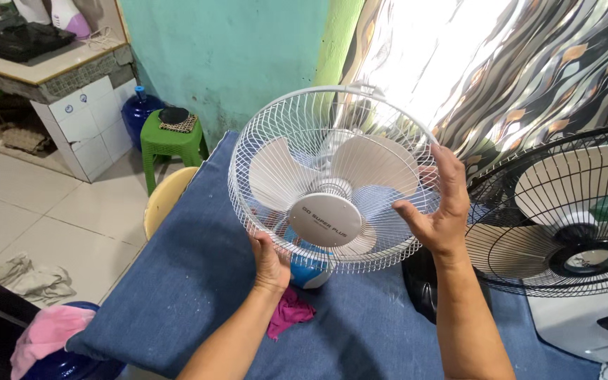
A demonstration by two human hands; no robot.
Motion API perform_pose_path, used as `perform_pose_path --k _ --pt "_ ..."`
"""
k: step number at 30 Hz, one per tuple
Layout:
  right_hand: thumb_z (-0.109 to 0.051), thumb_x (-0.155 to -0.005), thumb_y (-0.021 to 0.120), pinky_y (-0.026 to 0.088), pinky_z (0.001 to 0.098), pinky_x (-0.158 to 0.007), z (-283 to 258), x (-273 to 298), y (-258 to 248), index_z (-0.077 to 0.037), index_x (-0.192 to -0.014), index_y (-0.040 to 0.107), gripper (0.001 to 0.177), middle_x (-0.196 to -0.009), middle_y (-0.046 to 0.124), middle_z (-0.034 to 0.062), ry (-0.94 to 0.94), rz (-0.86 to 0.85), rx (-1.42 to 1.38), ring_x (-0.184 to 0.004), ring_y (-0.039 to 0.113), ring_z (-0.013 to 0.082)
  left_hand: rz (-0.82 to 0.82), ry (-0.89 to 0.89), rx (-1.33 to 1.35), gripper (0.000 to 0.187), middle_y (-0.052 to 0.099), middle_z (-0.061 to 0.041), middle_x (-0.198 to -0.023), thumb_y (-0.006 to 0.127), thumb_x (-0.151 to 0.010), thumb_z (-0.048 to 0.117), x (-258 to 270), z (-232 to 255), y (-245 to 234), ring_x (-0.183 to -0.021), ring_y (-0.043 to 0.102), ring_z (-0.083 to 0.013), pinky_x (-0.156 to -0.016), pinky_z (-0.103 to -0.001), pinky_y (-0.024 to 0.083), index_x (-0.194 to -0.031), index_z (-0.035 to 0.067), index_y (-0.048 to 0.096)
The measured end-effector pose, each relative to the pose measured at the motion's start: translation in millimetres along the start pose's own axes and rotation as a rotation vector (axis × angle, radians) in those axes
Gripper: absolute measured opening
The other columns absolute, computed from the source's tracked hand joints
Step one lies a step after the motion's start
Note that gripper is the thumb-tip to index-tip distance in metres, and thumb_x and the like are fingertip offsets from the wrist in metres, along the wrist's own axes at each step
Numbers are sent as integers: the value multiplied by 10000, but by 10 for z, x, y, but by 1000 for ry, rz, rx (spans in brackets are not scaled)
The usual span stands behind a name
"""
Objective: The person removes the front grille and fan blades from a black table fan. They unscrew the central hub nut, detach the blades, and place the components on the table. The video ends before reassembly is shown.
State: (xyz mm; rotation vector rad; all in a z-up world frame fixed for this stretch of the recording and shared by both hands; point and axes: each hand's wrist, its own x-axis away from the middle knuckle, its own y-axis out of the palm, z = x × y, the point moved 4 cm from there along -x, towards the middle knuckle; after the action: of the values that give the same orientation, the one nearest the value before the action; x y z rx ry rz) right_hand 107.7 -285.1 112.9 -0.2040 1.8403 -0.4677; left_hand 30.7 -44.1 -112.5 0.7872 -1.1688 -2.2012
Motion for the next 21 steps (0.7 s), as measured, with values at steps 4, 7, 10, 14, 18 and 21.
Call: perform_pose_path --k 4,7,10,14,18,21 --pt "-611 -859 771 553 365 -1078 -11 28 3 -110 -1573 467 924 -1493 512 150 -50 26 110 -1301 576 242 105 -171 44 1212 355 -78 -1580 652 -669 829 -44 -141 -104 -1432 381 -290 -1153 -498 388 -1579 161 209" --pt "-621 -872 767 561 367 -1063 28 27 -8 -118 -1585 456 926 -1488 502 151 -31 15 76 -1298 573 241 108 -187 42 1206 350 -79 -1588 587 -681 861 -48 -158 -97 -1444 369 -301 -1148 -539 380 -1587 165 202" --pt "-631 -879 726 585 378 -1101 89 -25 -18 -115 -1580 463 910 -1478 498 130 -15 -1 32 -1317 577 228 118 -176 61 1199 345 -78 -1601 567 -688 873 -86 -146 -49 -1451 361 -308 -1130 -555 374 -1593 168 221" --pt "-684 -895 766 533 415 -1147 93 -12 -14 -42 -1592 409 1013 -1410 466 139 -18 -21 -62 -1337 542 246 229 -193 64 1171 344 -61 -1599 569 -660 867 -104 -149 -59 -1436 372 -311 -1104 -546 379 -1577 228 221" --pt "-720 -893 644 527 444 -1137 91 -137 -54 -24 -1578 436 999 -1277 442 134 -68 -54 82 -1236 533 266 147 -115 91 1153 359 -103 -1608 583 -720 856 -151 -135 17 -1431 393 -339 -1119 -563 384 -1596 183 254" --pt "-760 -899 572 601 404 -963 188 -436 -103 -48 -1451 510 903 -1246 451 120 25 -176 87 -1165 592 238 195 -75 75 1122 359 -100 -1598 595 -728 834 -174 -126 41 -1426 411 -333 -1127 -570 394 -1581 200 235"
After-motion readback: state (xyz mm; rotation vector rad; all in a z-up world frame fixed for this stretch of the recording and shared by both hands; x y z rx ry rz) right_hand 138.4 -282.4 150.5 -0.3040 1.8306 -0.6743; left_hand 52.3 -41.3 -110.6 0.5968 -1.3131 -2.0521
